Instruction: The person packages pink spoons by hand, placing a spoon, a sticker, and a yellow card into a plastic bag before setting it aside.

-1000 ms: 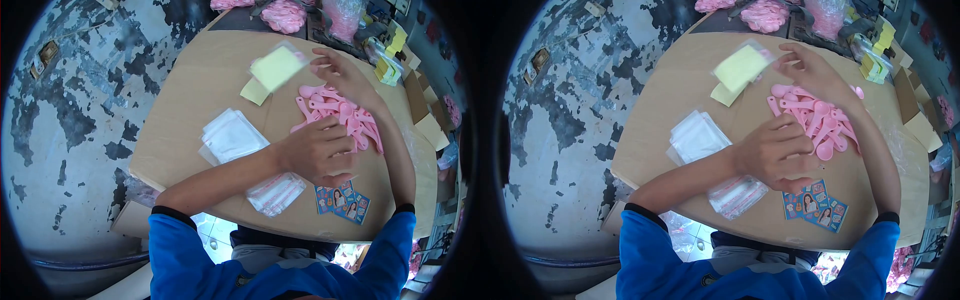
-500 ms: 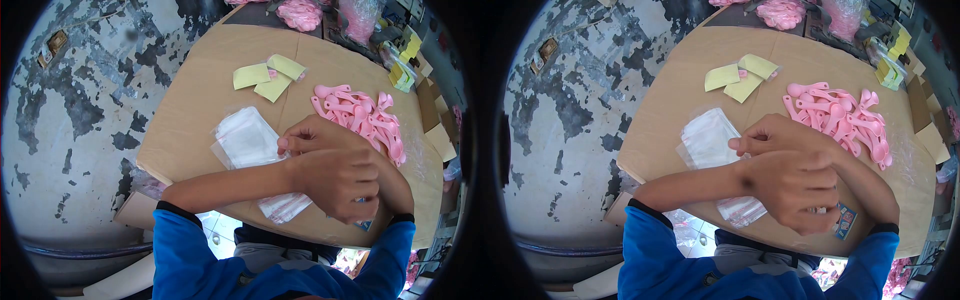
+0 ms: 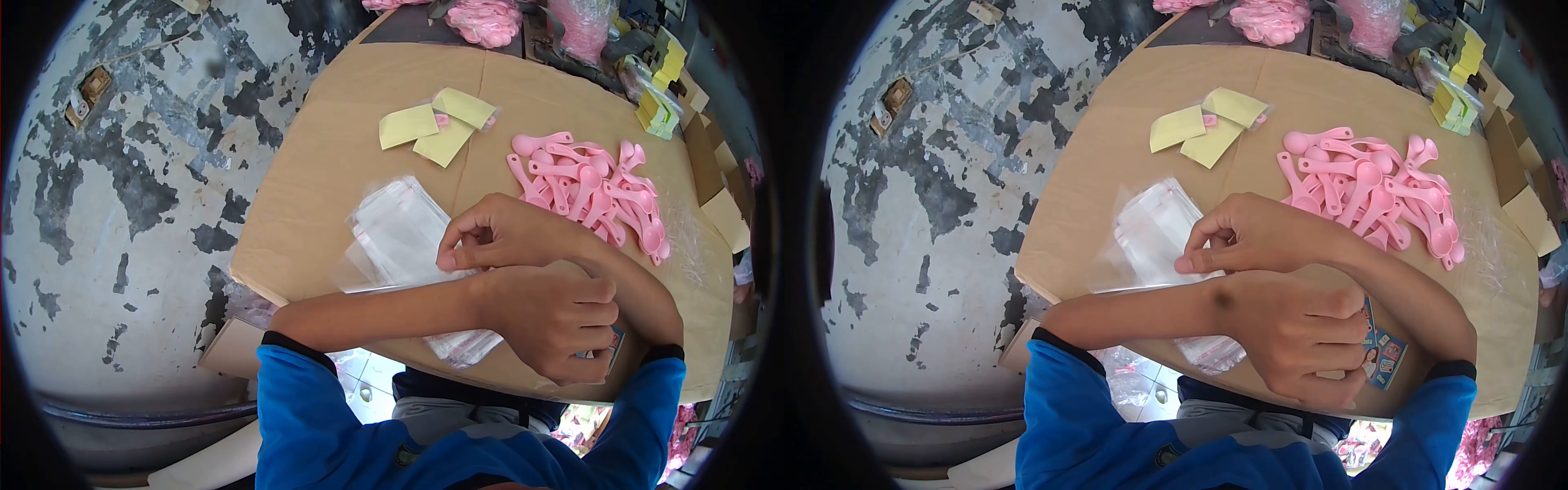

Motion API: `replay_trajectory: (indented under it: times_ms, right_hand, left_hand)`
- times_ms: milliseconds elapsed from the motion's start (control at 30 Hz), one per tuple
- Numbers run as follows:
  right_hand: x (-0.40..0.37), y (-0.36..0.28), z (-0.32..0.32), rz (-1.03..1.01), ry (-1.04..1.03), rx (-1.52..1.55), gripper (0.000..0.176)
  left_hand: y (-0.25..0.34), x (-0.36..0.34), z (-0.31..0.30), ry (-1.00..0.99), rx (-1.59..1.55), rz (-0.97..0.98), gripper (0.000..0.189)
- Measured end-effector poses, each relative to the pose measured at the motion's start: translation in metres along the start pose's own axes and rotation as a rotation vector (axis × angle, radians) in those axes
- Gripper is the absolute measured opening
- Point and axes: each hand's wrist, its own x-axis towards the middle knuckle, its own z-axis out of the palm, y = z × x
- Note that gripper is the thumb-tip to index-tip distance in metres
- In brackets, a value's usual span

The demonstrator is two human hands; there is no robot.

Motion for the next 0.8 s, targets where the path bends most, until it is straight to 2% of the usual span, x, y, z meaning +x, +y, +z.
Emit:
replay_trajectory:
  times_ms: [67, 167, 267, 367, 467, 500, 567, 667, 767, 800]
  right_hand:
    - [-0.001, -0.001, -0.001, 0.060, 0.017, 0.112, 0.027]
    - [-0.002, 0.000, -0.001, 0.045, 0.069, -0.016, 0.028]
    - [-0.007, -0.022, -0.002, 0.098, 0.009, -0.142, 0.028]
    - [-0.006, -0.010, 0.002, -0.062, 0.030, -0.093, 0.038]
    - [-0.003, -0.001, 0.007, -0.202, 0.005, 0.044, 0.029]
    - [-0.004, -0.005, 0.006, -0.185, 0.028, -0.022, 0.027]
    - [-0.008, -0.018, 0.003, -0.151, 0.077, -0.155, 0.021]
    - [-0.017, -0.031, 0.008, -0.178, 0.180, -0.162, 0.020]
    - [-0.022, -0.031, 0.008, -0.411, 0.282, -0.225, 0.017]
    - [-0.023, -0.032, 0.003, -0.490, 0.423, -0.236, 0.016]
  left_hand:
    - [-0.001, -0.001, 0.002, -0.002, -0.017, 0.000, 0.014]
    - [-0.001, -0.002, 0.005, 0.013, 0.029, 0.015, 0.014]
    - [-0.003, -0.002, 0.010, 0.038, 0.113, 0.095, 0.014]
    - [-0.001, -0.006, 0.011, -0.014, 0.131, 0.151, 0.014]
    - [0.000, -0.005, 0.010, -0.065, 0.130, 0.164, 0.013]
    - [0.001, -0.004, 0.009, -0.079, 0.131, 0.166, 0.014]
    - [0.006, 0.001, 0.006, -0.068, 0.084, 0.084, 0.015]
    - [0.012, 0.017, -0.011, -0.046, 0.025, -0.034, 0.012]
    - [0.006, 0.036, -0.040, 0.088, -0.006, -0.186, 0.016]
    - [0.002, 0.039, -0.048, 0.153, -0.013, -0.249, 0.019]
